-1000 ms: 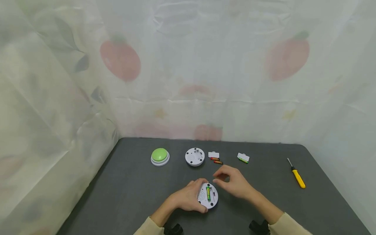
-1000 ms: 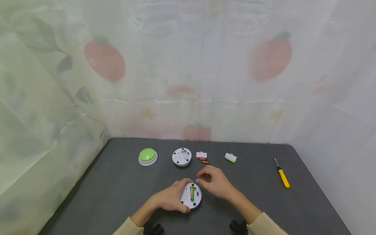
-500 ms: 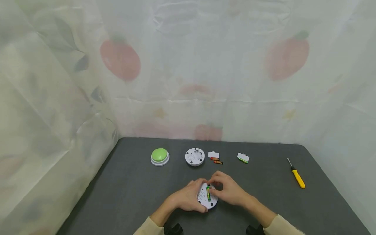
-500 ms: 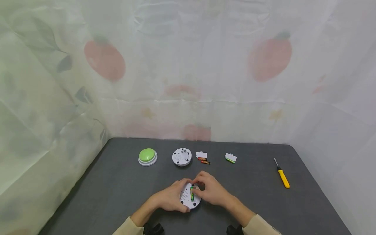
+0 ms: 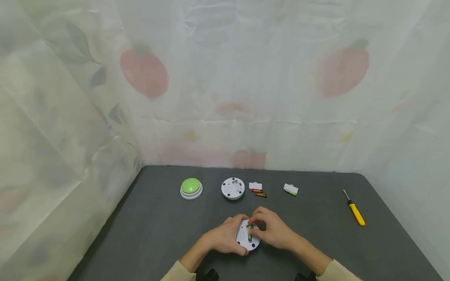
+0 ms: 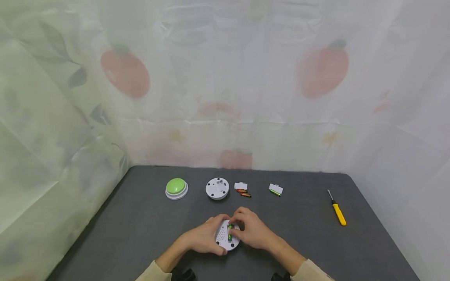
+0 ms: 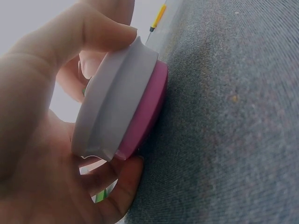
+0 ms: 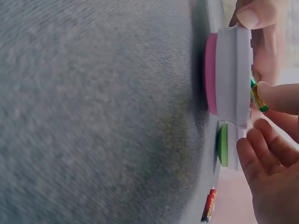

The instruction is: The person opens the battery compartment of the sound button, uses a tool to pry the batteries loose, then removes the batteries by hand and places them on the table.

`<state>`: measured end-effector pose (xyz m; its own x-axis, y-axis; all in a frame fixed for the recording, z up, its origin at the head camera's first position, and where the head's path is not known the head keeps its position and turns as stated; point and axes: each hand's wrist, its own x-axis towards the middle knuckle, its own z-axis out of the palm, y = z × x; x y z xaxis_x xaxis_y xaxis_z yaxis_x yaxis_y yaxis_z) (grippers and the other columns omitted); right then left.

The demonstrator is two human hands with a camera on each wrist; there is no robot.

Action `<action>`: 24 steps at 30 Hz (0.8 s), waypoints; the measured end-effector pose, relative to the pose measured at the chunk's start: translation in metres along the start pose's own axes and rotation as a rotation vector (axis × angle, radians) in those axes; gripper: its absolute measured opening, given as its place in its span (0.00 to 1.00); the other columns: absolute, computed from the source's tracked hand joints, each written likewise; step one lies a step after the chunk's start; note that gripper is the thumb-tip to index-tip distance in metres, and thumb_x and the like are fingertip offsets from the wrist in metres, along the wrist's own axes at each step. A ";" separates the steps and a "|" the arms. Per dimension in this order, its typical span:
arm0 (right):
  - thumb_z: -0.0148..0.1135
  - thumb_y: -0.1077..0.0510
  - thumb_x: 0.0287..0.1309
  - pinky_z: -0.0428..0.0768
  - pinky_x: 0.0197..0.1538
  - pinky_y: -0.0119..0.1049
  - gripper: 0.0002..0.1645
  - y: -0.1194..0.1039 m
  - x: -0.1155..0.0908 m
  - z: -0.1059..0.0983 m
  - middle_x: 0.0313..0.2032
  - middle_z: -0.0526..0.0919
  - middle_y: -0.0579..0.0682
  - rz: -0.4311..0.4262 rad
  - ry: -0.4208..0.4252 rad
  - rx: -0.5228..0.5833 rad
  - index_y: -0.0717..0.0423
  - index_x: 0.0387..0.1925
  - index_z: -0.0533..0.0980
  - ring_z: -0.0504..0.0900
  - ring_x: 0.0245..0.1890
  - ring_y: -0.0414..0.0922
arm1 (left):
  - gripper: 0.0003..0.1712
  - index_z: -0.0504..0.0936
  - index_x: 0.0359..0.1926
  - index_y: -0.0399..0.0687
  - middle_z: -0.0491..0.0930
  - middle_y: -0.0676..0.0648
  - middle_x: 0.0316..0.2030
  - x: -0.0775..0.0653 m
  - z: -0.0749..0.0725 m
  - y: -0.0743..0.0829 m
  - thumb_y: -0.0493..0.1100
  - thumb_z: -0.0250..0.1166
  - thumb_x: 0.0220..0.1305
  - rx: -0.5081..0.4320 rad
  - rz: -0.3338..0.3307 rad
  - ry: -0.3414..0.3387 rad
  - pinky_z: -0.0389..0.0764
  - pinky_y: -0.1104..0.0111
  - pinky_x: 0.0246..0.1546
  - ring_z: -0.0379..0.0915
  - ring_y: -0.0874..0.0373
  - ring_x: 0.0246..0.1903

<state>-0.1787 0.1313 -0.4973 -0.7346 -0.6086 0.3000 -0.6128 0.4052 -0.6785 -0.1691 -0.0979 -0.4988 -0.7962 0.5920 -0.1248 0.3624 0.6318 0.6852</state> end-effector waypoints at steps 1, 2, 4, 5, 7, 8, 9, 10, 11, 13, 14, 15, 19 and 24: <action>0.74 0.58 0.59 0.80 0.47 0.39 0.09 -0.001 0.000 -0.001 0.42 0.78 0.38 0.000 0.000 0.001 0.49 0.42 0.84 0.79 0.41 0.40 | 0.51 0.65 0.67 0.56 0.72 0.59 0.49 0.000 0.000 0.000 0.55 0.78 0.41 0.000 0.004 0.002 0.71 0.70 0.42 0.64 0.65 0.45; 0.73 0.59 0.59 0.80 0.47 0.39 0.09 -0.002 0.000 -0.003 0.42 0.79 0.38 0.002 -0.004 0.009 0.49 0.41 0.83 0.79 0.41 0.40 | 0.51 0.65 0.67 0.56 0.72 0.59 0.49 0.000 0.000 0.000 0.55 0.78 0.41 0.001 0.010 0.005 0.71 0.70 0.42 0.64 0.65 0.45; 0.74 0.60 0.58 0.80 0.46 0.39 0.09 -0.003 -0.001 -0.007 0.40 0.81 0.38 0.018 -0.017 0.028 0.50 0.41 0.83 0.80 0.40 0.39 | 0.51 0.66 0.67 0.55 0.72 0.59 0.50 0.000 0.000 0.000 0.55 0.79 0.41 0.005 0.014 0.009 0.71 0.70 0.43 0.64 0.65 0.46; 0.74 0.61 0.58 0.81 0.45 0.38 0.09 -0.004 -0.001 -0.009 0.39 0.82 0.37 0.026 -0.025 0.039 0.50 0.40 0.84 0.80 0.39 0.38 | 0.51 0.66 0.67 0.55 0.72 0.59 0.50 0.000 0.000 0.001 0.55 0.79 0.41 0.006 0.014 0.011 0.70 0.70 0.43 0.64 0.65 0.46; 0.74 0.61 0.58 0.80 0.43 0.36 0.08 -0.005 -0.001 -0.013 0.37 0.82 0.37 0.047 -0.047 0.058 0.48 0.39 0.83 0.80 0.37 0.36 | 0.51 0.66 0.67 0.55 0.72 0.59 0.50 0.000 0.000 0.001 0.55 0.79 0.40 0.005 0.012 0.012 0.70 0.70 0.44 0.64 0.65 0.46; 0.74 0.61 0.58 0.80 0.41 0.35 0.08 -0.005 -0.001 -0.016 0.35 0.82 0.37 0.057 -0.060 0.066 0.48 0.38 0.83 0.80 0.35 0.35 | 0.51 0.66 0.67 0.55 0.72 0.59 0.50 0.000 0.000 0.001 0.55 0.79 0.40 0.005 0.008 0.011 0.70 0.70 0.44 0.64 0.65 0.46; 0.74 0.60 0.58 0.80 0.40 0.34 0.08 -0.005 -0.001 -0.018 0.33 0.82 0.36 0.069 -0.074 0.067 0.47 0.38 0.83 0.79 0.34 0.35 | 0.51 0.66 0.67 0.55 0.71 0.60 0.50 0.000 0.000 0.001 0.55 0.79 0.40 0.004 0.003 0.009 0.70 0.70 0.44 0.64 0.65 0.46; 0.74 0.60 0.58 0.79 0.39 0.33 0.08 -0.005 -0.001 -0.020 0.32 0.81 0.36 0.079 -0.088 0.066 0.46 0.37 0.83 0.79 0.32 0.34 | 0.51 0.66 0.67 0.55 0.71 0.60 0.50 0.000 0.000 0.001 0.55 0.79 0.40 0.004 0.001 0.008 0.70 0.70 0.44 0.64 0.65 0.46; 0.74 0.59 0.58 0.79 0.38 0.33 0.08 -0.005 -0.001 -0.021 0.31 0.81 0.36 0.086 -0.103 0.065 0.46 0.36 0.82 0.78 0.32 0.34 | 0.52 0.66 0.67 0.55 0.71 0.60 0.50 0.000 0.000 0.001 0.55 0.79 0.40 0.004 0.000 0.009 0.71 0.70 0.44 0.64 0.65 0.47; 0.74 0.59 0.58 0.78 0.36 0.32 0.08 -0.005 0.000 -0.025 0.30 0.79 0.36 0.097 -0.132 0.065 0.46 0.36 0.82 0.77 0.30 0.34 | 0.52 0.66 0.67 0.55 0.71 0.60 0.50 0.000 0.000 0.000 0.55 0.79 0.40 0.006 0.000 0.012 0.71 0.69 0.45 0.64 0.64 0.47; 0.74 0.59 0.58 0.78 0.36 0.32 0.07 -0.006 0.000 -0.027 0.29 0.79 0.36 0.097 -0.145 0.062 0.46 0.35 0.82 0.77 0.30 0.34 | 0.52 0.66 0.67 0.55 0.71 0.60 0.49 0.000 0.001 0.000 0.55 0.79 0.40 0.007 -0.001 0.014 0.71 0.69 0.45 0.64 0.64 0.47; 0.74 0.59 0.58 0.78 0.36 0.32 0.07 -0.006 0.001 -0.028 0.29 0.79 0.36 0.095 -0.158 0.064 0.46 0.35 0.81 0.77 0.30 0.34 | 0.52 0.66 0.67 0.55 0.71 0.60 0.49 0.000 0.000 0.000 0.55 0.79 0.40 0.008 0.002 0.018 0.71 0.69 0.45 0.64 0.64 0.48; 0.74 0.59 0.58 0.78 0.36 0.32 0.08 -0.006 0.002 -0.032 0.28 0.79 0.36 0.090 -0.194 0.074 0.45 0.33 0.81 0.77 0.29 0.34 | 0.52 0.66 0.66 0.55 0.71 0.60 0.49 0.000 0.001 0.000 0.54 0.79 0.39 0.011 0.009 0.022 0.71 0.70 0.45 0.64 0.64 0.47; 0.74 0.60 0.57 0.79 0.36 0.32 0.08 -0.003 0.000 -0.034 0.29 0.80 0.36 0.089 -0.185 0.089 0.46 0.33 0.81 0.79 0.30 0.34 | 0.51 0.66 0.66 0.56 0.71 0.60 0.48 0.000 0.001 0.000 0.54 0.80 0.39 0.009 0.018 0.023 0.71 0.70 0.45 0.65 0.63 0.48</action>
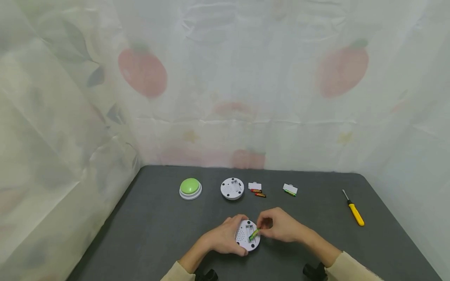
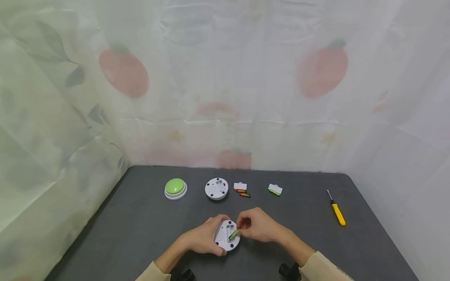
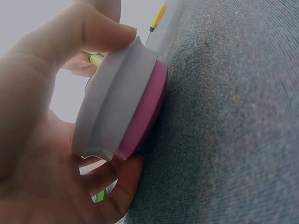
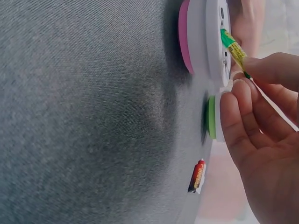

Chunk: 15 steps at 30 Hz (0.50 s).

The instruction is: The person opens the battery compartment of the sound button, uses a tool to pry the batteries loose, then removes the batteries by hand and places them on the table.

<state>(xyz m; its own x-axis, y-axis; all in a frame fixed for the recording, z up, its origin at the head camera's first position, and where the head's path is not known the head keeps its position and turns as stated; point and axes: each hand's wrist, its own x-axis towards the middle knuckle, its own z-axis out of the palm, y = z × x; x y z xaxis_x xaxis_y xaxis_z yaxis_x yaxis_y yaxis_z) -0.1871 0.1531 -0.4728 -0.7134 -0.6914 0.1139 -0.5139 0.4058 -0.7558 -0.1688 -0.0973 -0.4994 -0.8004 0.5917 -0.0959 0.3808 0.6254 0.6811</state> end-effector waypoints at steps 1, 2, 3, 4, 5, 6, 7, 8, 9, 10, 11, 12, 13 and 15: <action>0.75 0.60 0.57 0.80 0.37 0.33 0.08 0.001 -0.001 0.000 0.29 0.81 0.37 0.004 0.008 0.007 0.46 0.33 0.82 0.79 0.30 0.35 | 0.51 0.66 0.66 0.56 0.71 0.60 0.48 0.000 0.000 0.000 0.54 0.80 0.39 -0.001 0.000 0.000 0.70 0.70 0.45 0.64 0.63 0.48; 0.75 0.60 0.57 0.80 0.37 0.33 0.07 0.002 -0.001 0.000 0.29 0.81 0.37 0.009 0.016 0.015 0.46 0.33 0.82 0.80 0.30 0.35 | 0.51 0.66 0.66 0.56 0.71 0.60 0.48 0.000 0.000 0.001 0.54 0.80 0.39 -0.003 0.002 0.000 0.70 0.70 0.46 0.65 0.63 0.48; 0.75 0.60 0.57 0.80 0.37 0.33 0.07 0.003 -0.002 -0.001 0.30 0.82 0.37 0.013 0.025 0.024 0.46 0.33 0.82 0.80 0.30 0.35 | 0.51 0.66 0.66 0.56 0.71 0.60 0.48 0.000 0.000 0.001 0.54 0.80 0.39 -0.003 0.003 0.002 0.71 0.70 0.46 0.65 0.63 0.48; 0.74 0.60 0.57 0.80 0.37 0.33 0.07 0.005 -0.003 -0.001 0.30 0.82 0.38 0.019 0.034 0.034 0.46 0.33 0.83 0.80 0.30 0.35 | 0.51 0.66 0.66 0.56 0.71 0.60 0.48 -0.001 0.000 0.001 0.54 0.80 0.39 -0.005 0.004 0.002 0.70 0.70 0.46 0.65 0.63 0.48; 0.74 0.61 0.57 0.80 0.37 0.33 0.07 0.006 -0.003 -0.002 0.30 0.83 0.38 0.023 0.043 0.045 0.47 0.34 0.83 0.81 0.30 0.36 | 0.51 0.66 0.66 0.56 0.71 0.60 0.48 -0.001 0.000 0.001 0.54 0.80 0.39 -0.007 0.005 0.003 0.70 0.70 0.46 0.65 0.63 0.48; 0.74 0.61 0.57 0.80 0.37 0.33 0.06 0.008 -0.004 -0.003 0.30 0.83 0.39 0.028 0.053 0.054 0.47 0.34 0.83 0.81 0.30 0.36 | 0.51 0.66 0.66 0.56 0.71 0.60 0.48 -0.001 0.000 0.001 0.54 0.80 0.39 -0.008 0.005 0.004 0.70 0.70 0.46 0.65 0.63 0.48; 0.74 0.61 0.57 0.80 0.36 0.34 0.06 0.009 -0.005 -0.005 0.30 0.83 0.39 0.032 0.065 0.059 0.47 0.34 0.83 0.81 0.30 0.37 | 0.51 0.67 0.66 0.56 0.71 0.61 0.47 -0.001 0.000 0.001 0.54 0.80 0.39 -0.007 0.005 0.008 0.70 0.70 0.46 0.65 0.63 0.48; 0.73 0.61 0.58 0.80 0.36 0.34 0.06 0.011 -0.005 -0.006 0.31 0.83 0.40 0.036 0.076 0.065 0.48 0.34 0.83 0.81 0.30 0.37 | 0.51 0.67 0.65 0.56 0.71 0.61 0.47 -0.001 0.000 0.001 0.54 0.80 0.38 -0.006 0.005 0.011 0.70 0.70 0.45 0.65 0.63 0.48; 0.73 0.61 0.58 0.80 0.36 0.34 0.06 0.013 -0.006 -0.008 0.31 0.83 0.40 0.039 0.088 0.070 0.48 0.34 0.83 0.81 0.30 0.37 | 0.51 0.67 0.65 0.57 0.71 0.61 0.47 -0.001 0.000 0.002 0.54 0.80 0.38 -0.006 0.004 0.013 0.70 0.70 0.45 0.65 0.64 0.47; 0.73 0.61 0.58 0.80 0.35 0.34 0.06 0.016 -0.006 -0.009 0.31 0.83 0.41 0.044 0.101 0.075 0.48 0.34 0.83 0.81 0.30 0.37 | 0.50 0.67 0.65 0.57 0.71 0.61 0.46 -0.001 0.000 0.001 0.54 0.80 0.38 -0.005 0.004 0.016 0.70 0.70 0.45 0.64 0.64 0.47; 0.73 0.61 0.58 0.80 0.36 0.34 0.06 0.018 -0.007 -0.011 0.31 0.84 0.41 0.046 0.115 0.076 0.48 0.34 0.83 0.81 0.30 0.38 | 0.50 0.67 0.65 0.58 0.71 0.61 0.46 -0.001 0.001 0.001 0.54 0.80 0.38 -0.005 0.003 0.018 0.70 0.70 0.45 0.65 0.64 0.47; 0.73 0.61 0.58 0.80 0.36 0.34 0.05 0.021 -0.007 -0.012 0.32 0.84 0.42 0.052 0.129 0.077 0.48 0.34 0.83 0.81 0.30 0.38 | 0.50 0.67 0.65 0.58 0.71 0.61 0.46 -0.001 0.001 0.001 0.54 0.80 0.38 -0.003 0.003 0.021 0.70 0.70 0.44 0.64 0.64 0.47; 0.73 0.61 0.58 0.81 0.36 0.34 0.05 0.023 -0.008 -0.014 0.32 0.84 0.42 0.050 0.141 0.081 0.49 0.34 0.83 0.81 0.31 0.38 | 0.50 0.67 0.64 0.58 0.71 0.61 0.46 -0.001 0.001 0.001 0.54 0.80 0.38 -0.001 0.004 0.024 0.70 0.70 0.44 0.64 0.64 0.46; 0.73 0.61 0.58 0.81 0.37 0.34 0.05 0.028 -0.009 -0.017 0.33 0.84 0.43 0.061 0.163 0.076 0.50 0.34 0.83 0.82 0.31 0.38 | 0.50 0.67 0.64 0.58 0.71 0.61 0.45 -0.001 0.001 0.001 0.54 0.80 0.38 0.002 0.006 0.029 0.70 0.70 0.44 0.64 0.65 0.46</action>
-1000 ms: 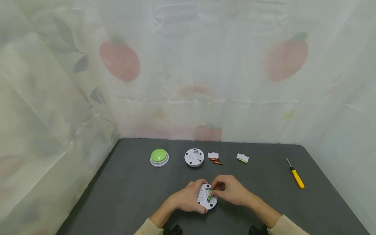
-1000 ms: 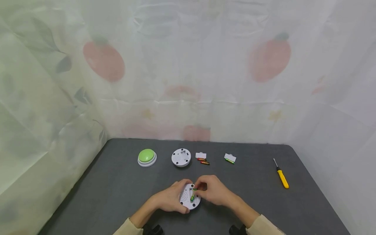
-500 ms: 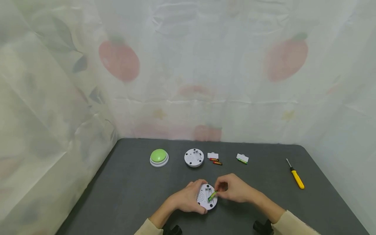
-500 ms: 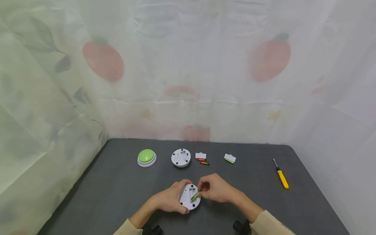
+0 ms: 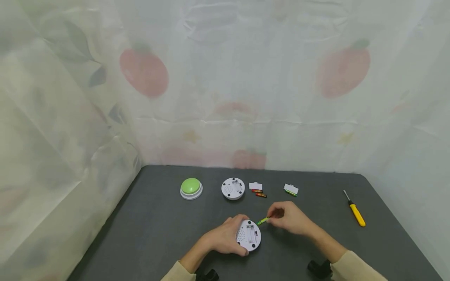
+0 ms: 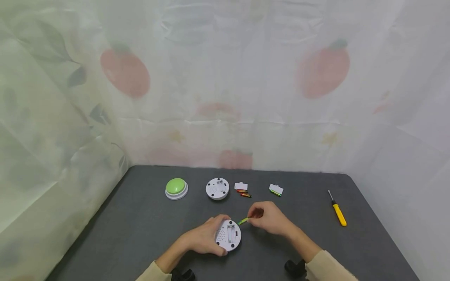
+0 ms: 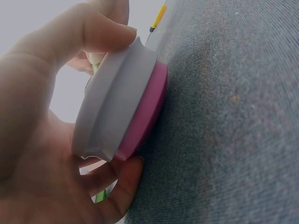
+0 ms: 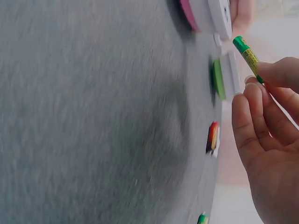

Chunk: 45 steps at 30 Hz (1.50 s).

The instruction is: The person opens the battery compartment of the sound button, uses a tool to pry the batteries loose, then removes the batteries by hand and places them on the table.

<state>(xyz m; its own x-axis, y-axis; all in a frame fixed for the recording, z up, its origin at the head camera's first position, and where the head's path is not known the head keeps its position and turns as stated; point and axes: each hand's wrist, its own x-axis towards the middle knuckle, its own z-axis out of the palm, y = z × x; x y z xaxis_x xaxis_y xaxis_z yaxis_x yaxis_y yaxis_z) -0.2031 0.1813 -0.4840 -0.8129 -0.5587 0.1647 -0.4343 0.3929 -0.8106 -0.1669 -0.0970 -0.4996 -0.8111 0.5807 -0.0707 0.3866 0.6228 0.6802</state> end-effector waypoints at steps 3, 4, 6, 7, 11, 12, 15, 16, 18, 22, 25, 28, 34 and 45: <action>0.72 0.61 0.59 0.80 0.36 0.34 0.04 0.007 -0.001 -0.006 0.33 0.83 0.43 0.012 0.027 -0.024 0.51 0.34 0.83 0.81 0.31 0.38 | 0.50 0.67 0.64 0.57 0.71 0.61 0.45 0.000 0.000 0.000 0.54 0.80 0.38 0.003 0.002 0.004 0.70 0.70 0.44 0.64 0.65 0.45; 0.72 0.60 0.59 0.80 0.35 0.34 0.04 0.010 -0.001 -0.007 0.32 0.83 0.43 0.016 0.037 -0.036 0.51 0.34 0.83 0.81 0.31 0.38 | 0.50 0.67 0.64 0.56 0.71 0.61 0.45 0.000 0.000 0.000 0.53 0.80 0.37 0.004 0.002 0.005 0.70 0.70 0.44 0.64 0.65 0.45; 0.72 0.60 0.59 0.80 0.34 0.35 0.04 0.014 -0.002 -0.011 0.32 0.83 0.42 0.029 0.056 -0.058 0.51 0.34 0.83 0.80 0.30 0.38 | 0.51 0.67 0.65 0.56 0.71 0.61 0.45 0.000 0.000 0.000 0.53 0.80 0.37 0.004 0.000 0.002 0.70 0.70 0.44 0.64 0.65 0.46; 0.72 0.60 0.59 0.79 0.34 0.35 0.04 0.016 -0.002 -0.013 0.31 0.83 0.42 0.033 0.069 -0.067 0.51 0.34 0.83 0.80 0.30 0.38 | 0.51 0.67 0.65 0.56 0.71 0.61 0.45 0.000 0.000 0.000 0.53 0.80 0.38 0.004 -0.002 0.000 0.70 0.70 0.44 0.64 0.65 0.46; 0.72 0.59 0.59 0.79 0.33 0.34 0.03 0.025 -0.003 -0.020 0.29 0.83 0.42 0.056 0.130 -0.092 0.51 0.33 0.83 0.80 0.29 0.38 | 0.51 0.67 0.65 0.56 0.71 0.61 0.45 0.000 -0.001 0.000 0.53 0.80 0.38 0.004 -0.002 -0.003 0.70 0.70 0.45 0.64 0.65 0.46; 0.73 0.59 0.58 0.79 0.33 0.34 0.04 0.027 -0.003 -0.021 0.29 0.83 0.42 0.066 0.147 -0.100 0.51 0.33 0.83 0.80 0.29 0.38 | 0.51 0.67 0.65 0.56 0.71 0.61 0.45 0.000 0.000 0.000 0.53 0.80 0.38 0.004 -0.001 -0.004 0.70 0.70 0.45 0.64 0.65 0.46; 0.73 0.60 0.58 0.78 0.33 0.34 0.04 0.034 -0.003 -0.026 0.29 0.83 0.42 0.089 0.194 -0.126 0.53 0.33 0.83 0.80 0.29 0.37 | 0.51 0.67 0.65 0.56 0.70 0.61 0.45 0.000 -0.001 -0.001 0.53 0.80 0.38 0.004 0.001 -0.005 0.70 0.70 0.45 0.64 0.65 0.46; 0.73 0.61 0.58 0.78 0.33 0.34 0.03 0.035 -0.004 -0.028 0.29 0.83 0.42 0.097 0.204 -0.135 0.53 0.33 0.83 0.80 0.29 0.37 | 0.51 0.67 0.65 0.56 0.70 0.61 0.45 0.000 -0.001 -0.001 0.53 0.80 0.38 0.004 0.002 -0.005 0.70 0.70 0.45 0.64 0.65 0.46; 0.72 0.61 0.58 0.78 0.33 0.34 0.03 0.038 -0.004 -0.031 0.29 0.83 0.42 0.127 0.227 -0.143 0.53 0.33 0.83 0.80 0.29 0.37 | 0.51 0.67 0.65 0.56 0.70 0.61 0.45 0.000 -0.001 -0.001 0.53 0.80 0.38 0.004 0.003 -0.005 0.70 0.70 0.45 0.64 0.65 0.46; 0.72 0.62 0.58 0.79 0.33 0.35 0.04 0.046 -0.006 -0.036 0.29 0.84 0.42 0.156 0.270 -0.163 0.52 0.34 0.84 0.81 0.30 0.38 | 0.50 0.67 0.65 0.57 0.70 0.61 0.45 -0.001 -0.001 -0.001 0.53 0.80 0.38 0.001 0.004 -0.002 0.70 0.70 0.45 0.64 0.65 0.46; 0.72 0.63 0.58 0.79 0.34 0.35 0.04 0.051 -0.006 -0.039 0.29 0.84 0.42 0.160 0.306 -0.205 0.52 0.33 0.84 0.81 0.30 0.38 | 0.50 0.67 0.64 0.57 0.70 0.61 0.45 -0.001 0.000 -0.001 0.53 0.80 0.38 0.003 0.005 0.000 0.70 0.70 0.45 0.64 0.65 0.47; 0.72 0.64 0.57 0.78 0.34 0.35 0.04 0.055 -0.007 -0.042 0.29 0.84 0.42 0.174 0.335 -0.250 0.53 0.32 0.84 0.81 0.30 0.38 | 0.50 0.67 0.64 0.57 0.70 0.61 0.45 -0.001 0.000 -0.001 0.53 0.80 0.38 0.007 0.009 0.001 0.70 0.70 0.45 0.64 0.65 0.46; 0.71 0.65 0.57 0.78 0.34 0.39 0.03 0.062 -0.007 -0.048 0.28 0.84 0.45 0.198 0.370 -0.343 0.56 0.31 0.83 0.80 0.29 0.42 | 0.51 0.67 0.65 0.56 0.70 0.61 0.45 -0.001 0.000 -0.002 0.53 0.80 0.38 0.002 0.007 -0.006 0.70 0.70 0.46 0.64 0.65 0.46; 0.68 0.64 0.58 0.78 0.34 0.44 0.04 0.064 -0.002 -0.058 0.29 0.83 0.51 0.312 0.353 -0.478 0.63 0.33 0.82 0.78 0.28 0.45 | 0.51 0.67 0.64 0.55 0.71 0.61 0.46 -0.001 0.000 -0.001 0.53 0.80 0.38 0.020 0.025 0.006 0.70 0.71 0.47 0.64 0.65 0.47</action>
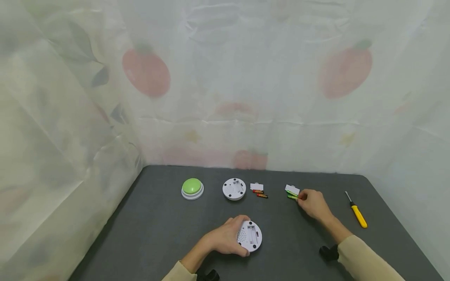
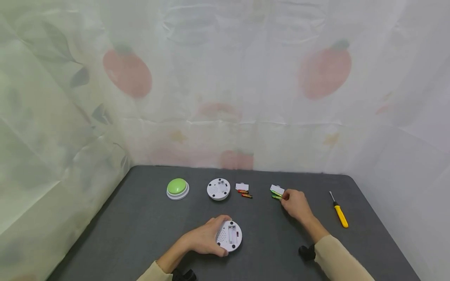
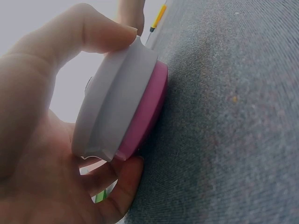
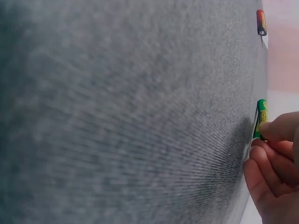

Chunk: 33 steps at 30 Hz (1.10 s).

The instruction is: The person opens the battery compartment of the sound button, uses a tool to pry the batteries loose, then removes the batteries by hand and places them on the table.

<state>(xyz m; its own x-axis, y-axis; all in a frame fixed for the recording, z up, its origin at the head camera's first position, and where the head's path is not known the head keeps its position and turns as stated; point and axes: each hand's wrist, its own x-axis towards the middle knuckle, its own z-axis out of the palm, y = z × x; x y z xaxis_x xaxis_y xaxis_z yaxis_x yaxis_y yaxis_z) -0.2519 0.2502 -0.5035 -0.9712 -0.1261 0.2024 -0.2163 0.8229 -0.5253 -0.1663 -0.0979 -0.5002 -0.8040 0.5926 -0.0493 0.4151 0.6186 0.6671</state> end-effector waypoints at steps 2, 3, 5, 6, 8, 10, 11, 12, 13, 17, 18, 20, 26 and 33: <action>0.68 0.63 0.59 0.78 0.33 0.44 0.04 0.000 0.001 -0.001 0.29 0.83 0.51 0.008 -0.014 -0.022 0.63 0.33 0.82 0.77 0.27 0.45 | 0.50 0.67 0.64 0.55 0.71 0.61 0.46 0.000 0.000 0.001 0.53 0.80 0.38 -0.002 -0.003 -0.002 0.70 0.71 0.46 0.64 0.65 0.47; 0.67 0.63 0.59 0.77 0.33 0.44 0.04 -0.001 0.002 -0.001 0.29 0.83 0.51 0.008 -0.021 -0.031 0.63 0.33 0.82 0.77 0.27 0.45 | 0.50 0.67 0.64 0.55 0.71 0.61 0.45 0.000 0.000 0.001 0.53 0.80 0.38 -0.004 -0.004 -0.003 0.70 0.71 0.46 0.64 0.65 0.47; 0.67 0.63 0.59 0.76 0.31 0.44 0.04 -0.002 0.003 -0.002 0.27 0.82 0.51 0.011 -0.041 -0.042 0.62 0.31 0.81 0.76 0.25 0.45 | 0.50 0.67 0.64 0.56 0.70 0.61 0.45 0.001 0.000 0.001 0.53 0.80 0.38 -0.005 -0.007 -0.003 0.70 0.71 0.46 0.64 0.65 0.47; 0.66 0.63 0.60 0.76 0.30 0.43 0.04 -0.002 0.004 -0.003 0.27 0.82 0.51 0.014 -0.049 -0.047 0.62 0.30 0.81 0.75 0.25 0.45 | 0.50 0.67 0.64 0.56 0.70 0.61 0.45 0.001 0.000 0.002 0.53 0.80 0.38 -0.005 -0.007 -0.002 0.70 0.71 0.46 0.64 0.65 0.47; 0.66 0.63 0.60 0.75 0.29 0.43 0.05 -0.003 0.005 -0.003 0.26 0.81 0.51 0.017 -0.064 -0.054 0.61 0.29 0.80 0.75 0.24 0.45 | 0.50 0.67 0.64 0.56 0.70 0.61 0.45 0.001 0.001 0.002 0.53 0.80 0.38 -0.007 -0.008 -0.002 0.70 0.71 0.45 0.64 0.65 0.47; 0.65 0.63 0.60 0.74 0.29 0.42 0.05 -0.003 0.005 -0.004 0.26 0.81 0.51 0.026 -0.073 -0.057 0.61 0.29 0.80 0.75 0.24 0.45 | 0.50 0.67 0.64 0.57 0.70 0.61 0.45 0.002 0.001 0.003 0.53 0.80 0.38 -0.005 -0.008 -0.002 0.70 0.71 0.45 0.64 0.65 0.47; 0.65 0.64 0.59 0.75 0.29 0.43 0.05 -0.003 0.006 -0.004 0.26 0.81 0.51 0.027 -0.072 -0.062 0.61 0.29 0.80 0.75 0.24 0.45 | 0.50 0.67 0.64 0.57 0.70 0.61 0.45 0.002 0.001 0.003 0.53 0.80 0.38 -0.007 -0.009 -0.003 0.70 0.71 0.45 0.64 0.65 0.47; 0.65 0.64 0.59 0.75 0.30 0.43 0.05 -0.003 0.006 -0.004 0.26 0.81 0.51 0.029 -0.071 -0.067 0.61 0.29 0.80 0.75 0.25 0.46 | 0.50 0.67 0.64 0.57 0.70 0.61 0.45 0.002 0.002 0.003 0.53 0.80 0.38 -0.008 -0.010 -0.005 0.70 0.71 0.45 0.64 0.65 0.47; 0.65 0.64 0.59 0.75 0.30 0.43 0.05 -0.003 0.005 -0.005 0.27 0.81 0.51 0.027 -0.071 -0.070 0.62 0.29 0.80 0.75 0.25 0.46 | 0.50 0.67 0.64 0.57 0.70 0.61 0.45 0.002 0.002 0.003 0.53 0.80 0.38 -0.011 -0.013 -0.007 0.70 0.71 0.45 0.64 0.65 0.47; 0.65 0.64 0.59 0.76 0.32 0.45 0.04 -0.001 0.003 -0.004 0.28 0.82 0.53 0.029 -0.058 -0.075 0.63 0.31 0.81 0.76 0.26 0.47 | 0.50 0.67 0.64 0.57 0.70 0.61 0.45 0.002 0.002 0.004 0.53 0.80 0.38 -0.016 -0.014 -0.011 0.70 0.70 0.45 0.64 0.65 0.47; 0.65 0.64 0.59 0.77 0.32 0.45 0.05 -0.001 0.002 -0.003 0.29 0.82 0.53 0.030 -0.052 -0.072 0.64 0.32 0.81 0.76 0.27 0.47 | 0.50 0.67 0.64 0.57 0.70 0.61 0.45 0.002 0.002 0.004 0.53 0.80 0.38 -0.016 -0.014 -0.012 0.70 0.70 0.45 0.64 0.65 0.47; 0.65 0.63 0.60 0.77 0.33 0.46 0.05 -0.001 -0.001 -0.003 0.30 0.83 0.54 0.029 -0.030 -0.064 0.64 0.33 0.81 0.77 0.28 0.47 | 0.50 0.67 0.65 0.57 0.70 0.61 0.45 0.002 0.002 0.004 0.53 0.80 0.38 -0.018 -0.015 -0.014 0.70 0.70 0.45 0.64 0.65 0.47; 0.66 0.63 0.60 0.78 0.33 0.44 0.06 -0.017 -0.013 -0.004 0.33 0.84 0.54 0.012 0.014 0.003 0.64 0.36 0.82 0.79 0.30 0.46 | 0.51 0.67 0.65 0.55 0.70 0.60 0.46 0.001 0.001 0.003 0.54 0.80 0.38 -0.003 -0.022 -0.004 0.70 0.69 0.47 0.64 0.64 0.48; 0.67 0.61 0.63 0.79 0.39 0.42 0.04 -0.040 -0.032 -0.001 0.34 0.85 0.47 -0.047 0.019 0.128 0.57 0.38 0.84 0.81 0.34 0.43 | 0.52 0.66 0.67 0.51 0.71 0.59 0.49 -0.003 -0.001 0.003 0.56 0.79 0.39 0.015 -0.005 -0.001 0.71 0.68 0.49 0.64 0.63 0.50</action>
<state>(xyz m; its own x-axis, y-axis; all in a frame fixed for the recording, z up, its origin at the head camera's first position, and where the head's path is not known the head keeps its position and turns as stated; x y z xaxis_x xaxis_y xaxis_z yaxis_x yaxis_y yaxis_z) -0.2123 0.2216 -0.4874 -0.9579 -0.1513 0.2440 -0.2736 0.7390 -0.6157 -0.1633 -0.0980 -0.4974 -0.8053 0.5905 -0.0534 0.4178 0.6291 0.6554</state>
